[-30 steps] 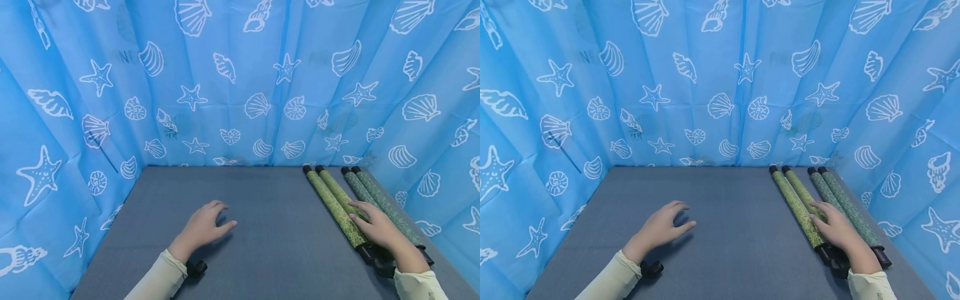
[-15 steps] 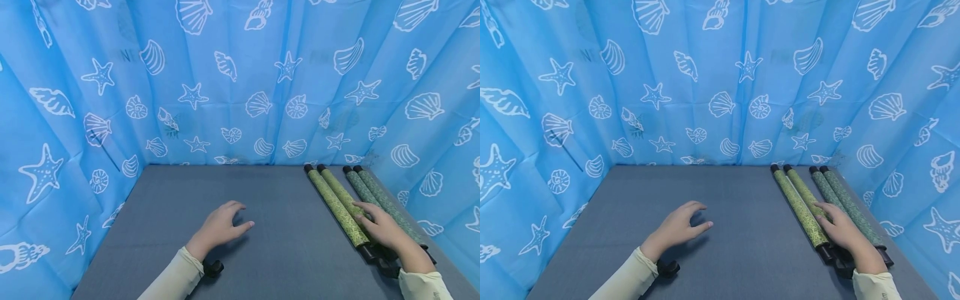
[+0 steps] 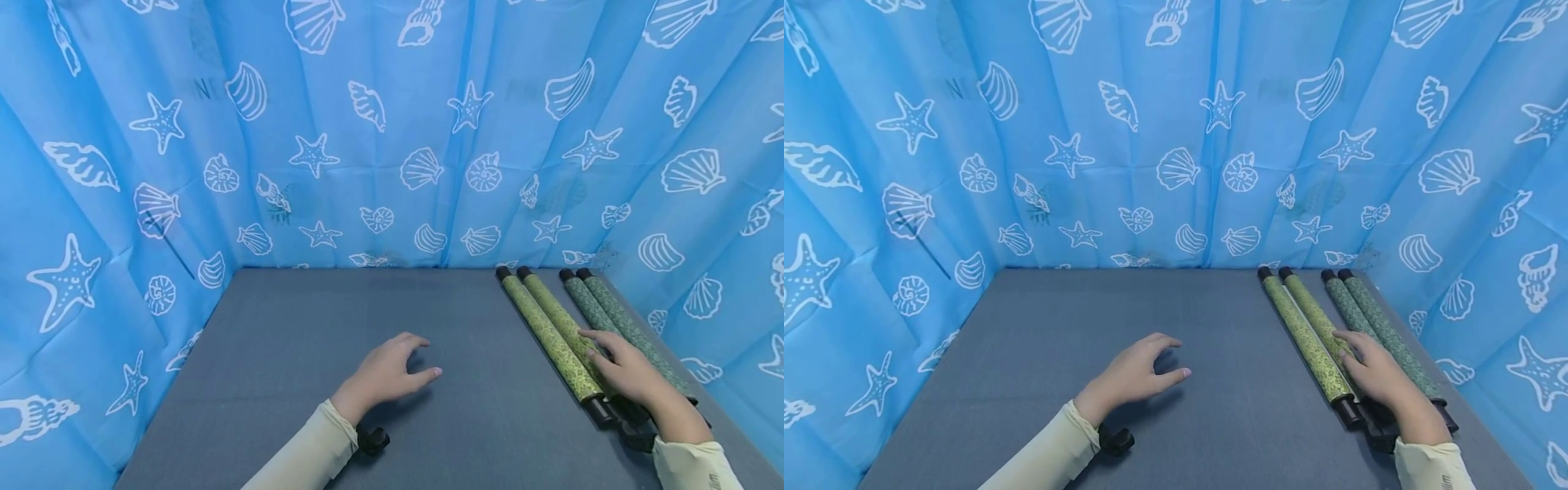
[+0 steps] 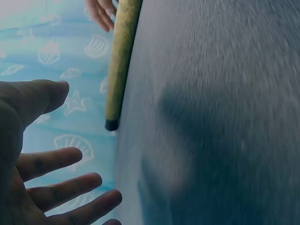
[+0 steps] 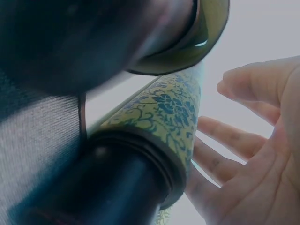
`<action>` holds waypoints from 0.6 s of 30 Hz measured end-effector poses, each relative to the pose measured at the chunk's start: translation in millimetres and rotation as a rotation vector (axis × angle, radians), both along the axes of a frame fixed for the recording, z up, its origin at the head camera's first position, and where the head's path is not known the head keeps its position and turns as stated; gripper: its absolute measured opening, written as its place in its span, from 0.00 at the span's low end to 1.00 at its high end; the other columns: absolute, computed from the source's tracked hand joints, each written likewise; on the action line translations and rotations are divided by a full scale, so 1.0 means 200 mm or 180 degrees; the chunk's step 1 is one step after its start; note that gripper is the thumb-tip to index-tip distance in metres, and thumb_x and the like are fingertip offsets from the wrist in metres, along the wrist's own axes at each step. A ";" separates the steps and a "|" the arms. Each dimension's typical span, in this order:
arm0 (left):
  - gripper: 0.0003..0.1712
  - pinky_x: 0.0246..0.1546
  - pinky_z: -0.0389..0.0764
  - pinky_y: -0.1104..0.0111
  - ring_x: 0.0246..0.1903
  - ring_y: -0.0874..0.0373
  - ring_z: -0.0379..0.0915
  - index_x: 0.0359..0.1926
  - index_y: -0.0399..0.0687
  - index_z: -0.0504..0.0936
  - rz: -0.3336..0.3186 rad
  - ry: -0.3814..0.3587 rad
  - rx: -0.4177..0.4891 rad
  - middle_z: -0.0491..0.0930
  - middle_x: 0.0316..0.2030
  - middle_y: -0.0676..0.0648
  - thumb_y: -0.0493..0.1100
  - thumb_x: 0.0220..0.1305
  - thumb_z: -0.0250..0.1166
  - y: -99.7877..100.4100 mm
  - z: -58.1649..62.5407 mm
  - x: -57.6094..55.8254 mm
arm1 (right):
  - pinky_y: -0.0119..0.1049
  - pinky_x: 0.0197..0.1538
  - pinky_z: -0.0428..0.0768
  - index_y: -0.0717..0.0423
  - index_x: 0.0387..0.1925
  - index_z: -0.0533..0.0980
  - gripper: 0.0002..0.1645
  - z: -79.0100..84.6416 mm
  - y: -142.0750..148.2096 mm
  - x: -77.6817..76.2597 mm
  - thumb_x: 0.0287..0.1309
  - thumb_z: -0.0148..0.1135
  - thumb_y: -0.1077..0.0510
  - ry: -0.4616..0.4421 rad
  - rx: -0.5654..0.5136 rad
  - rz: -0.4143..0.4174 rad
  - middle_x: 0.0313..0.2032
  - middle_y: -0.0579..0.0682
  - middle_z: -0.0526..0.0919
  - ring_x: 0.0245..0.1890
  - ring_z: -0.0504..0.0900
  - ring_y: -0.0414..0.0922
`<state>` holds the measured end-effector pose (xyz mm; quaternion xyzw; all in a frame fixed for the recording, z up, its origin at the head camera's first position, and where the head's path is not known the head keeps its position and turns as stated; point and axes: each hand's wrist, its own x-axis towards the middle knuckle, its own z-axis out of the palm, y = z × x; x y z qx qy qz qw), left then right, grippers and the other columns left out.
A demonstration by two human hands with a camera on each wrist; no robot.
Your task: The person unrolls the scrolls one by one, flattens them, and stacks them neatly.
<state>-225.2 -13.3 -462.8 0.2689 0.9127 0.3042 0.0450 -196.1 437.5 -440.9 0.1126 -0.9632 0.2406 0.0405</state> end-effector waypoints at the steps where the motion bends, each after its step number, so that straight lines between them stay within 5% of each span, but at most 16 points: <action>1: 0.40 0.67 0.80 0.50 0.68 0.54 0.76 0.72 0.53 0.78 -0.0012 -0.0029 0.0014 0.79 0.68 0.50 0.73 0.72 0.61 0.01 0.00 0.00 | 0.75 0.55 0.74 0.71 0.71 0.70 0.26 0.00 0.00 0.00 0.80 0.52 0.62 -0.0020 0.0014 -0.0012 0.66 0.79 0.71 0.60 0.74 0.77; 9: 0.41 0.69 0.78 0.51 0.70 0.55 0.74 0.74 0.57 0.76 -0.0052 -0.0306 0.0158 0.76 0.71 0.52 0.73 0.71 0.62 0.13 0.01 0.00 | 0.77 0.56 0.74 0.71 0.72 0.69 0.26 -0.01 0.02 -0.01 0.81 0.51 0.61 -0.0156 0.0026 0.0019 0.67 0.80 0.70 0.61 0.73 0.80; 18: 0.40 0.60 0.83 0.56 0.63 0.58 0.78 0.76 0.60 0.73 -0.0225 -0.0508 0.0372 0.77 0.69 0.51 0.72 0.72 0.62 0.26 0.02 0.01 | 0.76 0.59 0.73 0.72 0.73 0.67 0.27 -0.04 0.04 -0.04 0.82 0.49 0.61 -0.0294 -0.0011 0.0123 0.69 0.78 0.70 0.65 0.70 0.80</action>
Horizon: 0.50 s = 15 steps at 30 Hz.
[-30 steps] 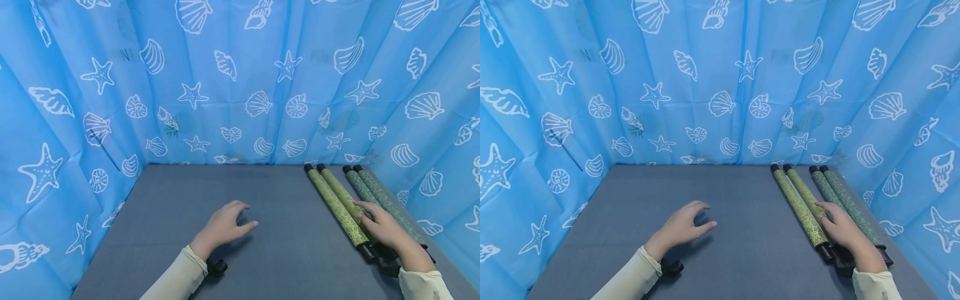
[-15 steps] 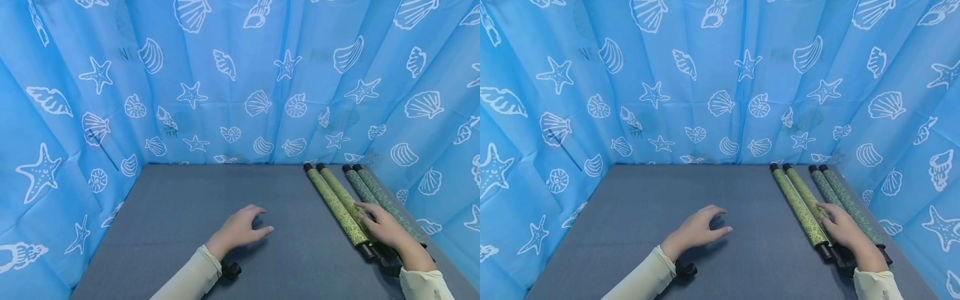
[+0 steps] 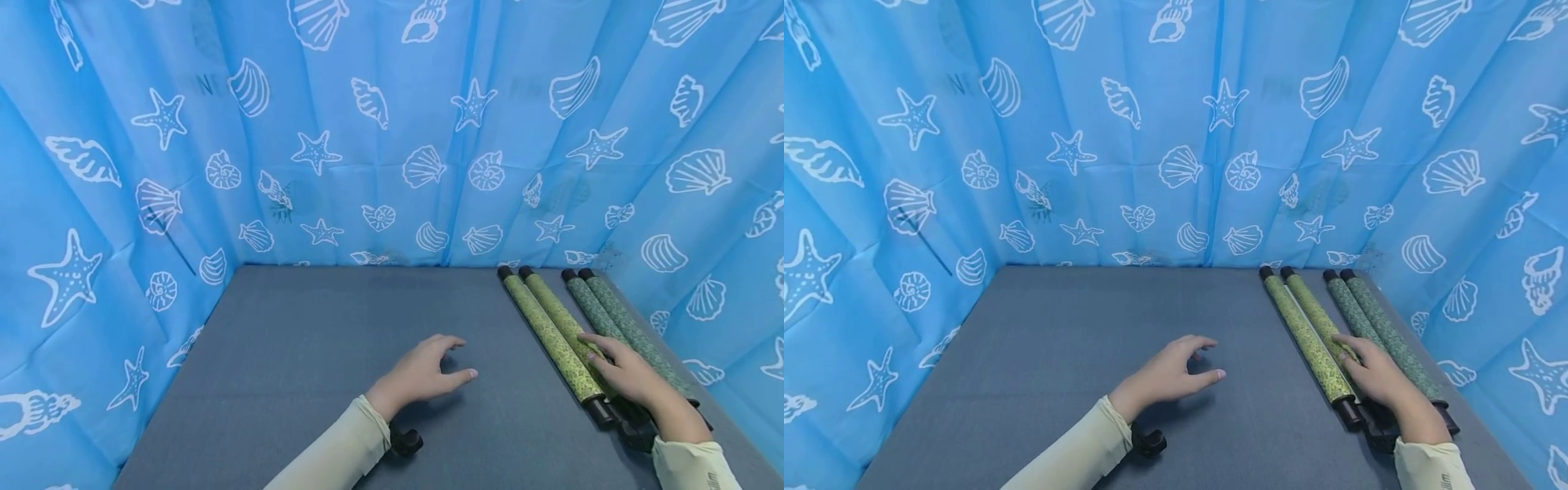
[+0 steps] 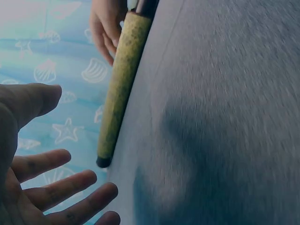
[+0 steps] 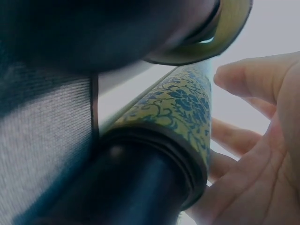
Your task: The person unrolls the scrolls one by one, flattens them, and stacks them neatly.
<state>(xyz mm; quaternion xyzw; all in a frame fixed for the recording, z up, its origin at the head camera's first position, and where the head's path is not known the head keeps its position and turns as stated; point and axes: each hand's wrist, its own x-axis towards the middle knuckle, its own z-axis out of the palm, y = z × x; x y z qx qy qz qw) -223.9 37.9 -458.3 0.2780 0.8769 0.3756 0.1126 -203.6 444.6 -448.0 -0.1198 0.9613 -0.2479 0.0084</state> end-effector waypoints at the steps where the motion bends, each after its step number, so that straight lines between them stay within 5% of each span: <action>1: 0.39 0.60 0.83 0.56 0.63 0.58 0.78 0.76 0.61 0.72 -0.0024 -0.0010 0.0018 0.77 0.69 0.50 0.71 0.72 0.62 0.01 0.00 0.00 | 0.76 0.59 0.73 0.72 0.74 0.67 0.27 0.00 0.00 0.00 0.82 0.49 0.61 -0.0007 -0.0008 0.0005 0.70 0.78 0.69 0.65 0.69 0.81; 15: 0.37 0.56 0.84 0.63 0.57 0.62 0.79 0.76 0.60 0.73 -0.0161 -0.0190 0.0258 0.77 0.67 0.50 0.67 0.73 0.64 0.19 -0.05 0.01 | 0.77 0.59 0.73 0.73 0.76 0.63 0.29 0.00 0.02 -0.01 0.83 0.47 0.60 -0.0122 0.0035 -0.0014 0.71 0.80 0.66 0.65 0.68 0.82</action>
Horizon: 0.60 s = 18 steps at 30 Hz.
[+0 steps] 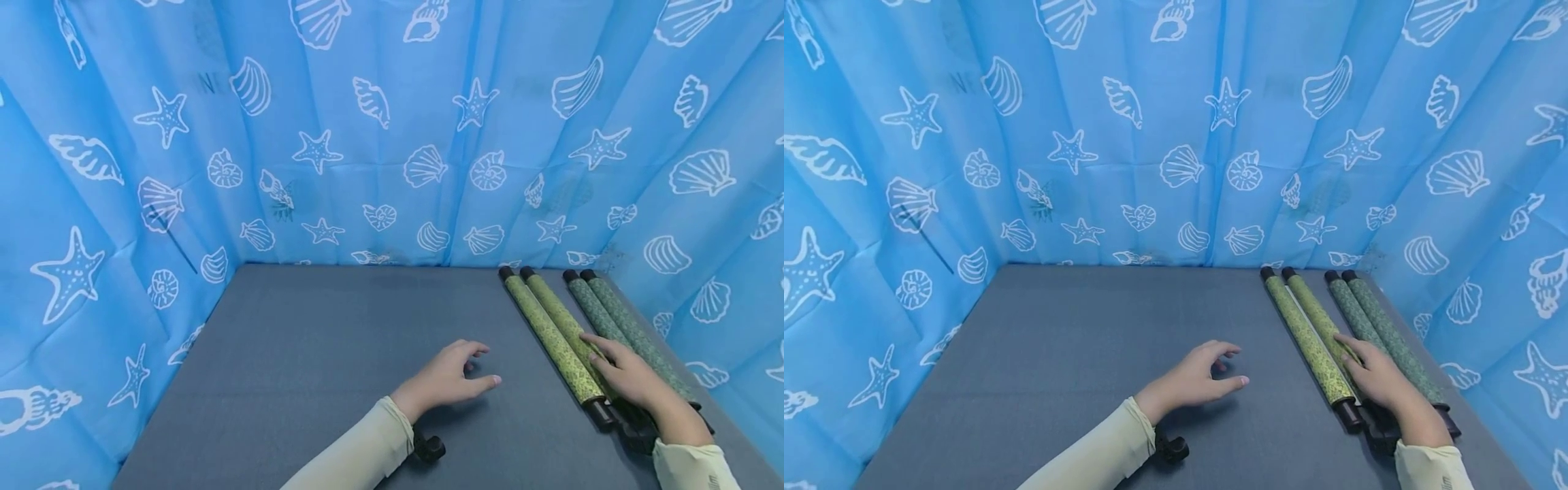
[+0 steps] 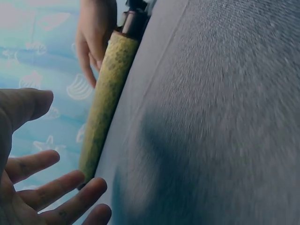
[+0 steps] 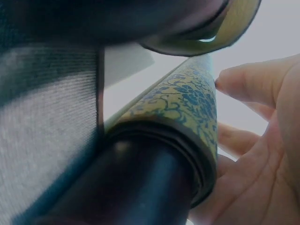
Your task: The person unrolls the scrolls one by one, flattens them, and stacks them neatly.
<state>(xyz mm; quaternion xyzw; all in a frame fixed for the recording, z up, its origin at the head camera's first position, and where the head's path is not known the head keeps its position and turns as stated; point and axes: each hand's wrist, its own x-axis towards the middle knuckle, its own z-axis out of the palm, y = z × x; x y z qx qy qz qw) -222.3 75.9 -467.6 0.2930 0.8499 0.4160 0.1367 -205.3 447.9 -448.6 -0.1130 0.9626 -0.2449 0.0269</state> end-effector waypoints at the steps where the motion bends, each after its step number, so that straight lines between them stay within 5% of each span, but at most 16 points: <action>1: 0.36 0.56 0.84 0.64 0.57 0.62 0.79 0.76 0.60 0.73 -0.0012 -0.0003 0.0014 0.77 0.67 0.50 0.67 0.73 0.64 0.01 0.00 0.00 | 0.76 0.59 0.73 0.73 0.76 0.63 0.29 0.00 0.00 0.00 0.83 0.47 0.60 -0.0025 0.0009 -0.0014 0.71 0.80 0.66 0.66 0.68 0.82; 7: 0.36 0.55 0.83 0.66 0.56 0.64 0.79 0.75 0.60 0.73 -0.0060 -0.0059 0.0098 0.78 0.66 0.51 0.65 0.74 0.65 0.09 -0.02 -0.01 | 0.76 0.58 0.74 0.71 0.76 0.64 0.29 0.01 -0.01 -0.01 0.82 0.48 0.61 -0.0074 0.0037 -0.0004 0.71 0.79 0.67 0.66 0.68 0.82; 11: 0.35 0.53 0.84 0.66 0.54 0.65 0.80 0.76 0.60 0.73 -0.0079 -0.0222 0.0164 0.79 0.66 0.52 0.63 0.74 0.66 0.14 -0.02 -0.02 | 0.63 0.50 0.81 0.70 0.76 0.64 0.29 0.01 -0.01 -0.01 0.81 0.48 0.63 -0.0122 0.0081 0.0036 0.71 0.79 0.67 0.64 0.73 0.78; 14: 0.34 0.51 0.84 0.67 0.53 0.65 0.81 0.76 0.60 0.72 -0.0092 -0.0336 0.0209 0.79 0.66 0.52 0.61 0.74 0.67 0.18 -0.02 -0.02 | 0.50 0.44 0.77 0.70 0.77 0.63 0.29 0.01 -0.01 -0.01 0.80 0.48 0.64 -0.0186 0.0092 0.0012 0.71 0.79 0.66 0.60 0.78 0.72; 18: 0.34 0.49 0.84 0.68 0.52 0.66 0.82 0.76 0.60 0.71 -0.0109 -0.0391 0.0263 0.80 0.66 0.52 0.59 0.74 0.67 0.23 -0.03 -0.03 | 0.48 0.43 0.75 0.69 0.78 0.61 0.30 0.02 -0.01 -0.02 0.82 0.46 0.62 -0.0277 0.0068 -0.0059 0.72 0.80 0.64 0.49 0.81 0.60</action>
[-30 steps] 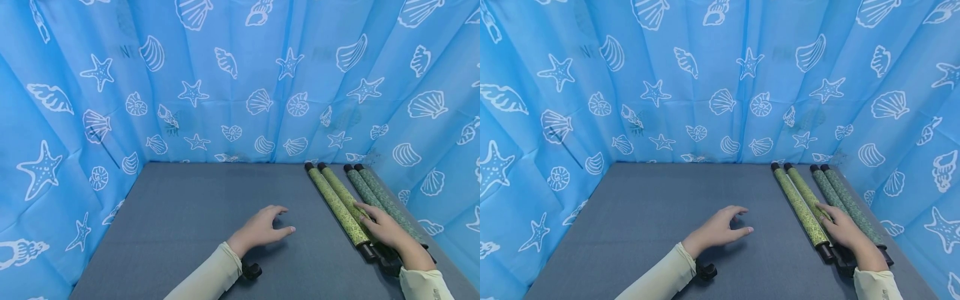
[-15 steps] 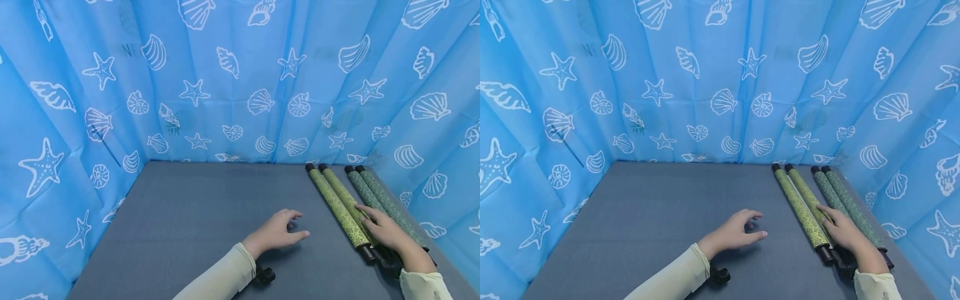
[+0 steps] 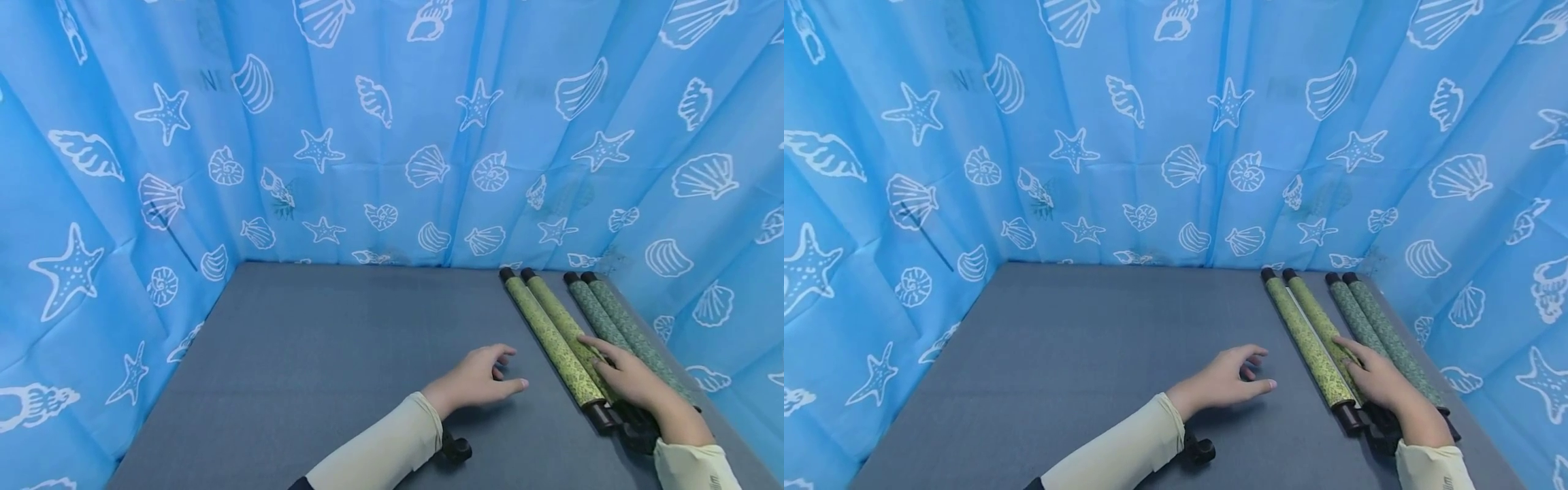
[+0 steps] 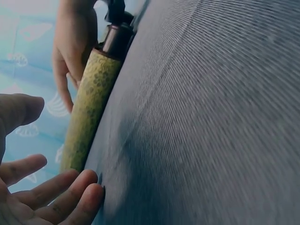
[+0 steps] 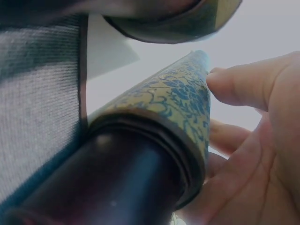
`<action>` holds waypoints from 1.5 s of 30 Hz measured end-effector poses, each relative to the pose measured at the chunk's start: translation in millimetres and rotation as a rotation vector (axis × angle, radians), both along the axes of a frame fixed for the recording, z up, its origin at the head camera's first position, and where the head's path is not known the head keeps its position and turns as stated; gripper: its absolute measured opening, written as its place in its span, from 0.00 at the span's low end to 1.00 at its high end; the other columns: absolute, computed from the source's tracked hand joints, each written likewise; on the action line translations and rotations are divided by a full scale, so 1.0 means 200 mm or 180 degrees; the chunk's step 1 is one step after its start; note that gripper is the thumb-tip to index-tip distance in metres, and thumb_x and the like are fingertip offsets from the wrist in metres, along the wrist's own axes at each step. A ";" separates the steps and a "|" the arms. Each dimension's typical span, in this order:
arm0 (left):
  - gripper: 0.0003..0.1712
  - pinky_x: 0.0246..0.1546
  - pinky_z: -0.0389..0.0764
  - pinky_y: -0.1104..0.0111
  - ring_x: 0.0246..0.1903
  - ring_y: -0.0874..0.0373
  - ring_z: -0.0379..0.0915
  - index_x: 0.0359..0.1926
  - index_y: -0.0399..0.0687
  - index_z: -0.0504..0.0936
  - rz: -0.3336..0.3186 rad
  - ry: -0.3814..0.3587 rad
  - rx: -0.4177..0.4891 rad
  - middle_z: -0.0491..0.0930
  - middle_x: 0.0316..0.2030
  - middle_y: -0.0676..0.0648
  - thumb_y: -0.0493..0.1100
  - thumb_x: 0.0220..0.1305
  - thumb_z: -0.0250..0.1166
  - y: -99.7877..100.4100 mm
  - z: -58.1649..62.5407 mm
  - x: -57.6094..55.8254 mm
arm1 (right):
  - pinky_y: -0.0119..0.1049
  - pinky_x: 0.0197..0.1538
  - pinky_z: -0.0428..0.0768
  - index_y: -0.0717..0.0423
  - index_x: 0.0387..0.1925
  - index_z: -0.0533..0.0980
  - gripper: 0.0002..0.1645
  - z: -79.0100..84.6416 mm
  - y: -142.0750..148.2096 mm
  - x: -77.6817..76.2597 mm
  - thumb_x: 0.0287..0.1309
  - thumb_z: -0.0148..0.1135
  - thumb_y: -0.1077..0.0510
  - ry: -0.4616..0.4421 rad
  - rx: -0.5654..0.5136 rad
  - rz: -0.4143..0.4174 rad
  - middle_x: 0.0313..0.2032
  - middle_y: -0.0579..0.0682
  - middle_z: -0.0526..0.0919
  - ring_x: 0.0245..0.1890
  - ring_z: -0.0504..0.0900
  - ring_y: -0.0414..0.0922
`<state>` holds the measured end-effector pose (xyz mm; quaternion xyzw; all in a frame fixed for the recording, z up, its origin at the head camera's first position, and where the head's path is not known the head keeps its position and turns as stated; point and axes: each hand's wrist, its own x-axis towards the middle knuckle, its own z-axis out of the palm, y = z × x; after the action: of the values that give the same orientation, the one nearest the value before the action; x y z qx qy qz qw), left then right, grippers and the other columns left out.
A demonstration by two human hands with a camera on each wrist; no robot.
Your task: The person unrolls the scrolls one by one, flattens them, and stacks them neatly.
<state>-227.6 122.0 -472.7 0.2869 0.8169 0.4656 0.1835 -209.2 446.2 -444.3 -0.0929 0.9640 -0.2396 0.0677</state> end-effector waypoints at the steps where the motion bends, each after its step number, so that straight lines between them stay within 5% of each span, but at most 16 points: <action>1: 0.34 0.49 0.84 0.68 0.51 0.66 0.82 0.76 0.60 0.71 -0.0009 -0.0010 0.0013 0.80 0.66 0.52 0.59 0.74 0.67 0.01 0.00 0.00 | 0.48 0.43 0.75 0.69 0.78 0.61 0.30 0.00 0.00 0.00 0.82 0.45 0.62 -0.0008 0.0001 -0.0012 0.72 0.80 0.64 0.48 0.81 0.59; 4: 0.34 0.49 0.85 0.68 0.51 0.67 0.82 0.76 0.60 0.71 -0.0039 -0.0030 0.0040 0.80 0.66 0.52 0.58 0.74 0.68 0.05 -0.01 -0.01 | 0.48 0.43 0.76 0.69 0.78 0.61 0.29 -0.01 0.00 0.00 0.83 0.44 0.62 0.0006 -0.0004 -0.0007 0.72 0.80 0.65 0.49 0.82 0.60; 7: 0.34 0.48 0.85 0.69 0.50 0.68 0.82 0.76 0.60 0.71 -0.0069 -0.0025 0.0048 0.79 0.66 0.52 0.58 0.74 0.67 0.09 -0.01 -0.01 | 0.45 0.40 0.76 0.68 0.79 0.61 0.29 -0.01 -0.01 0.00 0.83 0.42 0.62 -0.0029 -0.0082 -0.0019 0.72 0.79 0.65 0.34 0.82 0.53; 11: 0.35 0.47 0.84 0.70 0.49 0.70 0.81 0.77 0.60 0.70 -0.0113 -0.0003 0.0029 0.79 0.67 0.52 0.59 0.74 0.67 0.15 0.00 -0.02 | 0.41 0.33 0.72 0.67 0.80 0.58 0.30 -0.02 -0.01 0.01 0.83 0.38 0.63 -0.0130 -0.0205 -0.0072 0.72 0.80 0.63 0.15 0.64 0.41; 18: 0.36 0.46 0.83 0.72 0.48 0.71 0.80 0.78 0.64 0.68 -0.0202 -0.0004 -0.0071 0.76 0.68 0.53 0.59 0.74 0.67 0.25 -0.01 -0.04 | 0.39 0.22 0.73 0.66 0.80 0.60 0.31 -0.01 -0.02 0.02 0.81 0.38 0.66 -0.0128 -0.0375 -0.0054 0.69 0.80 0.67 0.13 0.61 0.36; 22: 0.38 0.45 0.84 0.72 0.48 0.71 0.81 0.79 0.66 0.65 -0.0199 -0.0048 -0.0108 0.75 0.70 0.54 0.59 0.74 0.67 0.30 -0.02 -0.04 | 0.39 0.23 0.74 0.67 0.79 0.60 0.30 0.00 -0.02 0.03 0.81 0.39 0.66 -0.0140 -0.0426 -0.0009 0.70 0.79 0.66 0.12 0.61 0.40; 24: 0.39 0.45 0.84 0.71 0.48 0.71 0.81 0.80 0.67 0.64 -0.0185 -0.0070 -0.0133 0.74 0.70 0.55 0.59 0.73 0.67 0.33 -0.02 -0.04 | 0.47 0.33 0.81 0.68 0.79 0.60 0.30 0.00 -0.01 0.03 0.81 0.40 0.66 -0.0096 -0.0371 0.0080 0.71 0.79 0.65 0.22 0.78 0.51; 26: 0.40 0.44 0.84 0.71 0.48 0.71 0.82 0.80 0.68 0.63 -0.0158 -0.0119 -0.0140 0.74 0.71 0.55 0.59 0.73 0.68 0.35 -0.01 -0.03 | 0.59 0.45 0.84 0.71 0.78 0.59 0.30 0.00 -0.01 0.03 0.81 0.42 0.67 -0.0065 -0.0352 0.0194 0.73 0.79 0.63 0.43 0.83 0.67; 29: 0.40 0.43 0.85 0.69 0.47 0.70 0.82 0.79 0.70 0.63 -0.0077 -0.0191 -0.0158 0.77 0.68 0.56 0.59 0.72 0.69 0.39 -0.01 -0.02 | 0.78 0.58 0.73 0.73 0.78 0.58 0.30 0.00 0.00 0.03 0.82 0.43 0.66 -0.0059 -0.0390 0.0348 0.74 0.80 0.60 0.68 0.63 0.82; 35: 0.39 0.41 0.86 0.67 0.45 0.69 0.84 0.78 0.72 0.64 0.0161 -0.0290 -0.0164 0.85 0.57 0.56 0.60 0.72 0.69 0.45 0.00 0.00 | 0.80 0.60 0.70 0.72 0.79 0.56 0.31 0.00 0.00 0.04 0.83 0.44 0.64 -0.0109 -0.0516 0.0408 0.76 0.79 0.59 0.69 0.59 0.82; 45: 0.38 0.41 0.84 0.68 0.41 0.70 0.82 0.78 0.69 0.65 0.0186 -0.0285 -0.0149 0.85 0.53 0.57 0.59 0.72 0.69 0.49 -0.02 -0.02 | 0.79 0.59 0.70 0.75 0.76 0.61 0.29 0.00 -0.02 0.03 0.81 0.45 0.67 0.0014 -0.0496 0.0466 0.73 0.79 0.62 0.68 0.61 0.82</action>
<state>-231.2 219.9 -476.0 0.2374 0.8266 0.4638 0.2129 -203.6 442.5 -443.8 -0.1686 0.9333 -0.3080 0.0755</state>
